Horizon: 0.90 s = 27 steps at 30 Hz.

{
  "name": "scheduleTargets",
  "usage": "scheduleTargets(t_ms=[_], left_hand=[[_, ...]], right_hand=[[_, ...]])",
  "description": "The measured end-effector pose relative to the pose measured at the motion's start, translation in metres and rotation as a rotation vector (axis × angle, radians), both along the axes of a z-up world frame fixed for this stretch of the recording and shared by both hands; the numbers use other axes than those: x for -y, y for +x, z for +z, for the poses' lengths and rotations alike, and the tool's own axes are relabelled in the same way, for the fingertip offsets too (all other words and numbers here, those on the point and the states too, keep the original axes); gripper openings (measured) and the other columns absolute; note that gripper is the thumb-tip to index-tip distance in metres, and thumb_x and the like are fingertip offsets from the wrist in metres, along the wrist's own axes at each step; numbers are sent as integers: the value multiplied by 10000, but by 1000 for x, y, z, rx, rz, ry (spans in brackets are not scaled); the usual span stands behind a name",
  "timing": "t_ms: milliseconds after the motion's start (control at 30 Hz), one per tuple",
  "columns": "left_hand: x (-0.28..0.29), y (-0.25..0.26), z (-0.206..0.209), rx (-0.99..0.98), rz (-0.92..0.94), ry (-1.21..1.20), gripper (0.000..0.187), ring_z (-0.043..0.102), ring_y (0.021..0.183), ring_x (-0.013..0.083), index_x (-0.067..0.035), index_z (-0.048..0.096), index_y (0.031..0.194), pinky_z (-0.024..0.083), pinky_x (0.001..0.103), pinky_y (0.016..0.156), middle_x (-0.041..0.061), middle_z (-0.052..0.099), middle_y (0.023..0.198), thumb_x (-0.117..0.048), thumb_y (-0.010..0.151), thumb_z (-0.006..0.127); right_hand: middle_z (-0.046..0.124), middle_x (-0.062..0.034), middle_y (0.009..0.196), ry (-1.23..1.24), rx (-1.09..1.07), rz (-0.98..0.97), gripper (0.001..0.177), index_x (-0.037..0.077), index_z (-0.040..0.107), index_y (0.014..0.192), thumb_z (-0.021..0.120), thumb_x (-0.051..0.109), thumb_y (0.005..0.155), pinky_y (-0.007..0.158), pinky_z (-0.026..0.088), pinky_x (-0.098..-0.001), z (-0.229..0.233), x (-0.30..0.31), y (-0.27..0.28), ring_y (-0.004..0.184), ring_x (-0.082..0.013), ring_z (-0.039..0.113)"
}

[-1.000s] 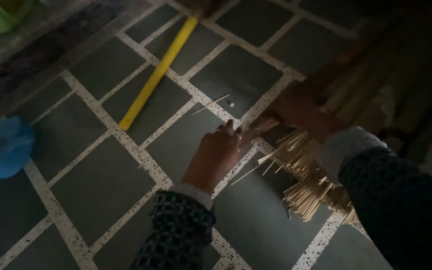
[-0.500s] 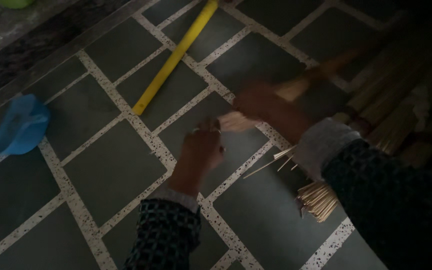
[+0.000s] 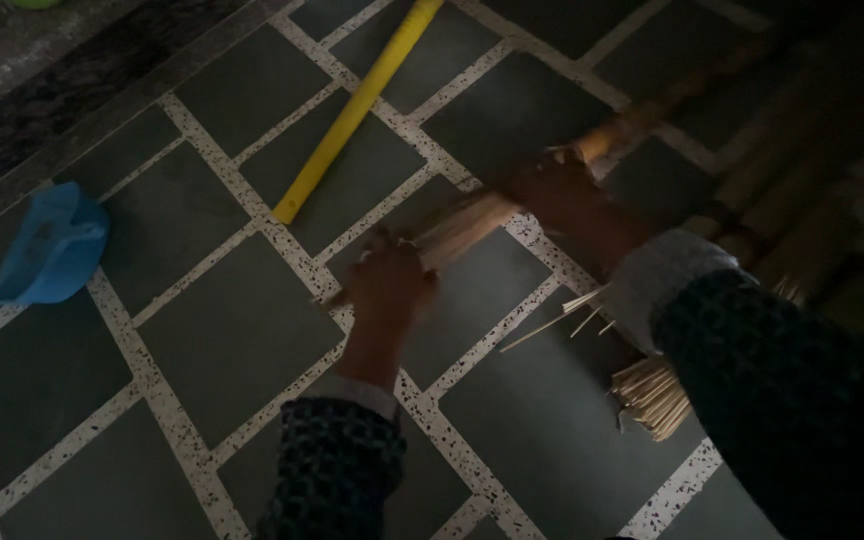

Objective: The person bundles thin sticks together, wraps them with cloth strips, and secures them to wooden handles by hand to assemble brooms while sitting on a tiled floor.

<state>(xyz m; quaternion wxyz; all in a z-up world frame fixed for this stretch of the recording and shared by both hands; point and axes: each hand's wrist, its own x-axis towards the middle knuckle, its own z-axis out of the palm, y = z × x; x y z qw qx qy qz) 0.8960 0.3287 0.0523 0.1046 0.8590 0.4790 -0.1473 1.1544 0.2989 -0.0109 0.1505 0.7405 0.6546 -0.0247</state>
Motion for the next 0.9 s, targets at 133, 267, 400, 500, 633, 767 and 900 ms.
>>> scheduleTargets(t_ms=[133,267,400,500,633,767,900], left_hand=[[9,6,-7,88,-100,3,579,650,1193,321,-43,545,1443,557,480,991,191,546,1432,-453,1034,539],[22,13,-13,-25,-211,-39,550,669,1113,330,-49,582,1361,536,516,939,206,660,1249,-500,1062,488],[27,12,-29,127,-182,-234,519,746,993,266,-51,694,1208,570,440,914,158,768,1100,-510,1025,535],[27,10,-46,275,-134,-240,500,701,1016,311,-39,699,1159,557,475,888,171,732,1115,-489,957,619],[24,8,-48,209,-100,-327,495,726,1003,304,-36,673,1205,572,460,914,177,731,1111,-468,973,606],[22,0,-48,164,-130,-303,512,714,1044,298,-13,671,1201,550,465,961,190,729,1120,-474,1001,573],[19,-6,-52,170,-102,-329,515,686,1104,307,-14,644,1241,546,474,972,190,691,1210,-459,996,562]], right_hand=[[742,-112,1040,26,5,-33,193,165,748,1103,657,200,936,830,572,-506,-9,-6,-3,969,-324,722],[737,-109,1040,32,5,-44,195,178,742,1116,655,192,941,799,583,-510,1,-19,-12,963,-329,724],[733,-107,1039,21,-67,90,200,191,737,1128,654,184,946,769,594,-515,20,-19,-31,957,-335,726],[731,-107,1034,70,-45,233,192,186,732,1120,654,183,944,726,604,-514,30,-29,-61,955,-336,728],[740,-130,1045,383,-461,228,226,139,663,1236,633,211,1024,819,574,-526,39,-50,-84,966,-368,727],[689,-156,1165,236,-286,278,597,117,601,1344,757,130,768,839,547,-583,26,-65,-75,1037,-384,690],[698,-114,1224,-85,-98,212,535,175,631,1362,763,124,846,969,521,-525,-7,-40,-56,1129,-321,685]])
